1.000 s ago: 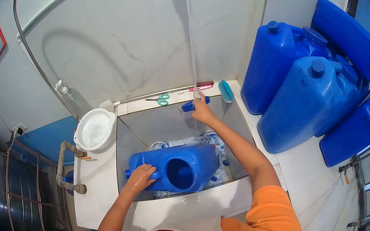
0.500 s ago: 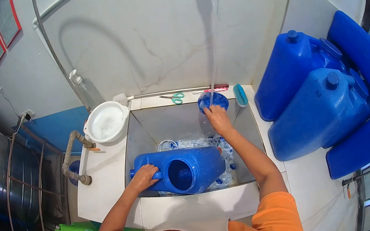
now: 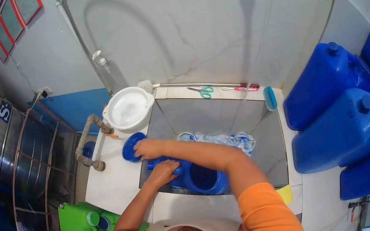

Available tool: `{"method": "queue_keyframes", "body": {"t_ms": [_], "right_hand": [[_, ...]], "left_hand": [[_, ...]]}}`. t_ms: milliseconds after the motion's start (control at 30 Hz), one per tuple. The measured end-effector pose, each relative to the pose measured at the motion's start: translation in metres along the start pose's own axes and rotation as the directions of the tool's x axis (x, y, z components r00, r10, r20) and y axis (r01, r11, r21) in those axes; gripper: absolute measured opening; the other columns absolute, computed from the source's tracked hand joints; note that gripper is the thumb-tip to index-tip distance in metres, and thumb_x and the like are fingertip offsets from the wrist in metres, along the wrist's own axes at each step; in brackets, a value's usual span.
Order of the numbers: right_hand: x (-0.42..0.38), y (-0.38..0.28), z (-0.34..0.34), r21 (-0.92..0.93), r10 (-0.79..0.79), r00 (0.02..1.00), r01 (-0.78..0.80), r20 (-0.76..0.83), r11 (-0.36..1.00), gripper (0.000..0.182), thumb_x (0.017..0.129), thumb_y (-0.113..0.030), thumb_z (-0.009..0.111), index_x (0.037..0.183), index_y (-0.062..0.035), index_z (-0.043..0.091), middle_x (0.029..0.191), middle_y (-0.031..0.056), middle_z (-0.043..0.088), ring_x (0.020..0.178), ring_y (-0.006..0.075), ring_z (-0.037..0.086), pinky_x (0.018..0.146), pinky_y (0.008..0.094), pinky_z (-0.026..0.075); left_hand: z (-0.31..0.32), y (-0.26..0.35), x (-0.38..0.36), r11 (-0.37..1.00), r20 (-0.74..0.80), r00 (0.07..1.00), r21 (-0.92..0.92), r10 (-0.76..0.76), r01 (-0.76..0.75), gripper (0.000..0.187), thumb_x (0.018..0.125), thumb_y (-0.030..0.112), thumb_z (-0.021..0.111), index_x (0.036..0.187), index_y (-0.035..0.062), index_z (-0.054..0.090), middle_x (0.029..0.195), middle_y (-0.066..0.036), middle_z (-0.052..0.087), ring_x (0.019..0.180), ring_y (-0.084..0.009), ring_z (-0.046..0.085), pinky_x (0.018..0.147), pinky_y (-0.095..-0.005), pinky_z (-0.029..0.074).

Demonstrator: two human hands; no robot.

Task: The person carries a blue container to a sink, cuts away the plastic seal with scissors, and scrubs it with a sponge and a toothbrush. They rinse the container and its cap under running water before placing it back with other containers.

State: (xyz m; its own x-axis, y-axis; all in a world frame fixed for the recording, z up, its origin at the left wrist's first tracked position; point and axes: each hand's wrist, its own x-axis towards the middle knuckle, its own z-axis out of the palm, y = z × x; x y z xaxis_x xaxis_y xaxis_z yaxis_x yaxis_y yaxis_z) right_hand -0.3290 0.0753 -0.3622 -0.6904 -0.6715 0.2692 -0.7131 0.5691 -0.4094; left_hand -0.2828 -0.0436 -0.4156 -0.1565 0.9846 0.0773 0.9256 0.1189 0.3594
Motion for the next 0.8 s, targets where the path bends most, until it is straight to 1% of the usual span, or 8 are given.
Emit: {"method": "queue_keyframes", "body": {"t_ms": [100, 167, 267, 300, 333, 400, 533, 800], "right_hand": [[-0.004, 0.026, 0.017, -0.019, 0.072, 0.993, -0.071, 0.096, 0.997, 0.022, 0.077, -0.012, 0.062, 0.097, -0.0022, 0.062, 0.095, 0.0169, 0.059, 0.093, 0.0356, 0.057, 0.082, 0.0433, 0.045], [-0.041, 0.054, -0.005, 0.02, 0.29, 0.931, -0.293, -0.224, 0.956, 0.031, 0.079, -0.006, 0.055, 0.109, 0.0, 0.06, 0.107, 0.0191, 0.059, 0.1, 0.037, 0.055, 0.088, 0.0419, 0.044], [-0.157, 0.082, -0.074, 0.255, 0.78, 0.378, -0.796, -0.499, 0.549, 0.024, 0.077, -0.002, 0.048, 0.095, 0.0014, 0.064, 0.1, 0.0222, 0.063, 0.099, 0.0367, 0.057, 0.087, 0.0425, 0.045], [-0.199, 0.095, -0.087, 0.22, 0.823, 0.158, -0.92, -0.546, 0.323, 0.025, 0.075, -0.001, 0.049, 0.096, 0.0012, 0.062, 0.098, 0.0217, 0.062, 0.096, 0.0367, 0.058, 0.085, 0.0442, 0.046], [-0.255, 0.121, -0.074, 0.204, 0.666, 0.106, -0.906, -0.738, 0.37, 0.03, 0.074, -0.001, 0.049, 0.103, 0.003, 0.057, 0.099, 0.0228, 0.059, 0.094, 0.0392, 0.057, 0.084, 0.0454, 0.046], [-0.32, 0.143, -0.073, -0.096, 0.446, 0.188, -0.971, -0.875, 0.221, 0.031, 0.075, 0.0, 0.052, 0.105, 0.0047, 0.053, 0.101, 0.0239, 0.056, 0.093, 0.0418, 0.056, 0.083, 0.0465, 0.046], [-0.365, 0.167, -0.08, -0.079, 0.423, 0.171, -0.971, -0.89, 0.226, 0.026, 0.087, -0.011, 0.046, 0.107, 0.0017, 0.057, 0.107, 0.0232, 0.056, 0.105, 0.0412, 0.052, 0.094, 0.0464, 0.04], [-0.372, 0.128, -0.098, -0.374, 0.603, 0.458, -0.887, -0.653, 0.269, 0.015, 0.08, -0.01, 0.052, 0.092, -0.0006, 0.052, 0.102, 0.0223, 0.053, 0.086, 0.0374, 0.056, 0.074, 0.0468, 0.046]], "left_hand": [[-0.005, 0.005, 0.011, 0.996, -0.008, 0.996, -0.015, -0.085, 0.085, 0.033, 0.071, 0.02, 0.07, 0.099, 0.0076, 0.056, 0.093, -0.012, 0.063, 0.09, -0.0313, 0.061, 0.076, -0.0421, 0.048], [-0.005, 0.003, 0.019, 0.995, -0.02, 0.995, -0.035, -0.094, 0.093, 0.032, 0.072, 0.022, 0.069, 0.098, 0.0079, 0.056, 0.09, -0.014, 0.064, 0.086, -0.0327, 0.061, 0.073, -0.0435, 0.048], [-0.01, 0.002, 0.035, 0.988, -0.047, 0.988, -0.054, -0.149, 0.146, 0.031, 0.073, 0.026, 0.068, 0.096, 0.0077, 0.057, 0.083, -0.015, 0.065, 0.079, -0.0351, 0.062, 0.069, -0.046, 0.049], [-0.013, 0.004, 0.041, 0.981, -0.054, 0.98, -0.055, -0.191, 0.188, 0.032, 0.072, 0.027, 0.068, 0.095, 0.0071, 0.057, 0.079, -0.016, 0.065, 0.077, -0.036, 0.062, 0.067, -0.047, 0.048], [-0.016, 0.006, 0.047, 0.983, -0.051, 0.983, -0.062, -0.178, 0.175, 0.032, 0.072, 0.027, 0.068, 0.095, 0.0071, 0.057, 0.079, -0.016, 0.065, 0.077, -0.036, 0.062, 0.067, -0.047, 0.048], [-0.021, 0.008, 0.061, 0.954, -0.067, 0.955, -0.098, -0.289, 0.282, 0.034, 0.071, 0.028, 0.068, 0.095, 0.006, 0.058, 0.077, -0.019, 0.064, 0.075, -0.0384, 0.062, 0.067, -0.048, 0.049], [-0.023, 0.009, 0.082, 0.923, -0.074, 0.924, -0.119, -0.376, 0.366, 0.034, 0.074, 0.028, 0.067, 0.094, 0.0032, 0.057, 0.078, -0.022, 0.064, 0.074, -0.0404, 0.061, 0.067, -0.0491, 0.049], [-0.013, 0.002, 0.104, 0.82, -0.076, 0.854, -0.333, -0.515, 0.465, 0.033, 0.075, 0.024, 0.063, 0.091, -0.0038, 0.056, 0.078, -0.028, 0.062, 0.076, -0.0446, 0.06, 0.072, -0.0509, 0.048]]}}
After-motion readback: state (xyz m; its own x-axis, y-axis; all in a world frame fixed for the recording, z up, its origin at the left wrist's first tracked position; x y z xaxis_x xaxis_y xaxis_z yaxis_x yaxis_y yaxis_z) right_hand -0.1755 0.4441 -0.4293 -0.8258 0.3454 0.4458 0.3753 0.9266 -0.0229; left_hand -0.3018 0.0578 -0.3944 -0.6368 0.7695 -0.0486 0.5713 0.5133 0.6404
